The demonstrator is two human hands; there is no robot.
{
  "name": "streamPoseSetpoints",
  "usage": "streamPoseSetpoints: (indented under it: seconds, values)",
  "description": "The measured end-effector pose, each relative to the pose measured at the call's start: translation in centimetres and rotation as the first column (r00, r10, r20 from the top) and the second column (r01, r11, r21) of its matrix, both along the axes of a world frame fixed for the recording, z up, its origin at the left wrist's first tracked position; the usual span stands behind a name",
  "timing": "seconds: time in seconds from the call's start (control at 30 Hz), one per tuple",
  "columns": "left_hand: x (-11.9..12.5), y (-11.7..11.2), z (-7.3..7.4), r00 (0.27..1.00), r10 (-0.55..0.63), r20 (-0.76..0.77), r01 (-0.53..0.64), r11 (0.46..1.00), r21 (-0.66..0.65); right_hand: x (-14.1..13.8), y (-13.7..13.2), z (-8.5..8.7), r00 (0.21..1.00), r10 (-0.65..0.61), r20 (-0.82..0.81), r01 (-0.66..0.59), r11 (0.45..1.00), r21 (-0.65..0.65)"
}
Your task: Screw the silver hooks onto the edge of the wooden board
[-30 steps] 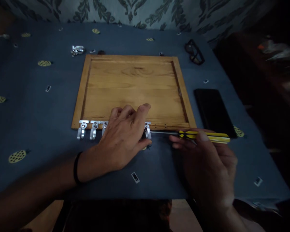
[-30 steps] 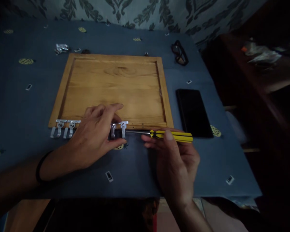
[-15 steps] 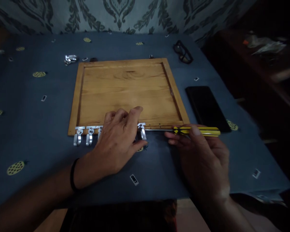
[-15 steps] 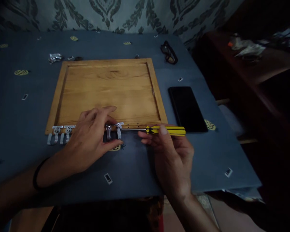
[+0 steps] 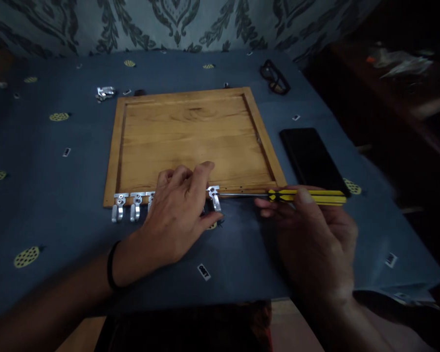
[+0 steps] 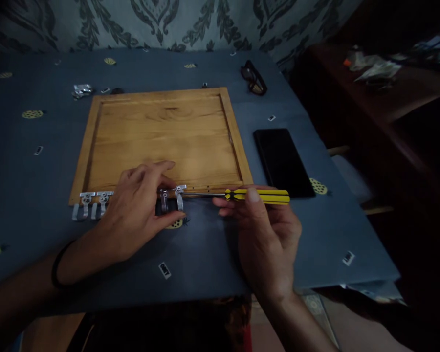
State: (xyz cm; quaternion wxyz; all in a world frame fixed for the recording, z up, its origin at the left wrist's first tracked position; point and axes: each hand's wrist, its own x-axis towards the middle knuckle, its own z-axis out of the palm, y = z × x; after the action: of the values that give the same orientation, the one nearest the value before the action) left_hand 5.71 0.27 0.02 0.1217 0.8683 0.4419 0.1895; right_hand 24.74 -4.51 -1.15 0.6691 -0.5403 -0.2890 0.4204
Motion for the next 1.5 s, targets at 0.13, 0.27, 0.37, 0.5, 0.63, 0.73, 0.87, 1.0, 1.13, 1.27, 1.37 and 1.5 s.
streamPoseSetpoints:
  seconds: [0.13, 0.27, 0.37, 0.5, 0.63, 0.73, 0.87, 1.0, 1.13, 1.27, 1.37, 1.5]
  values:
    - [0.0, -0.1, -0.2, 1.000, -0.002, 0.000, 0.002, 1.000, 0.010, 0.0, 0.1, 0.0, 0.999, -0.010, 0.036, 0.009, 0.999, 0.044]
    - [-0.1, -0.1, -0.1, 1.000, -0.008, -0.009, 0.009, 1.000, 0.018, 0.1, 0.1, -0.2, 0.996, -0.026, 0.080, 0.020, 0.997, 0.070]
    - [-0.1, -0.1, -0.1, 1.000, -0.011, -0.016, 0.012, 1.000, 0.019, 0.3, -0.4, -0.4, 0.990, -0.039, 0.133, 0.031, 0.998, 0.062]
    - [-0.1, 0.0, -0.2, 1.000, -0.012, -0.020, 0.012, 1.000, 0.023, 0.3, -1.4, -0.5, 0.973, -0.097, 0.207, 0.087, 0.995, 0.057]
    - [-0.1, 0.0, -0.2, 1.000, -0.021, -0.022, 0.022, 0.999, 0.033, 0.2, -2.7, -0.5, 0.944, -0.166, 0.285, 0.159, 0.986, 0.049]
    - [-0.1, 0.0, -0.2, 0.999, -0.019, -0.030, 0.020, 0.999, 0.040, 0.2, -3.5, -0.7, 0.958, -0.084, 0.275, 0.094, 0.995, -0.020]
    - [-0.2, 0.0, -0.1, 0.999, -0.017, -0.036, 0.018, 0.999, 0.032, 0.0, -3.4, -0.8, 0.970, -0.007, 0.245, 0.023, 0.998, -0.062]
    - [-0.2, 0.0, -0.1, 0.999, -0.019, -0.032, 0.020, 0.999, 0.029, 0.0, -2.4, -0.7, 0.996, 0.059, 0.068, -0.049, 0.989, -0.141]
    - [-0.2, 0.0, -0.1, 0.999, -0.018, -0.031, 0.019, 0.999, 0.031, 0.0, -1.7, -0.6, 0.997, 0.075, -0.002, -0.074, 0.980, -0.183]
    - [-0.2, -0.1, -0.1, 0.999, -0.021, -0.026, 0.022, 0.999, 0.035, 0.0, -1.6, -0.5, 0.994, 0.108, 0.015, -0.104, 0.977, -0.187]
    - [-0.2, -0.1, -0.1, 0.999, -0.022, -0.024, 0.023, 0.999, 0.038, 0.1, -1.6, -0.3, 0.991, 0.135, 0.003, -0.132, 0.975, -0.180]
    - [-0.2, -0.1, -0.1, 0.999, -0.025, -0.033, 0.026, 0.999, 0.033, 0.5, -1.5, 0.0, 0.985, 0.174, -0.015, -0.174, 0.968, -0.183]
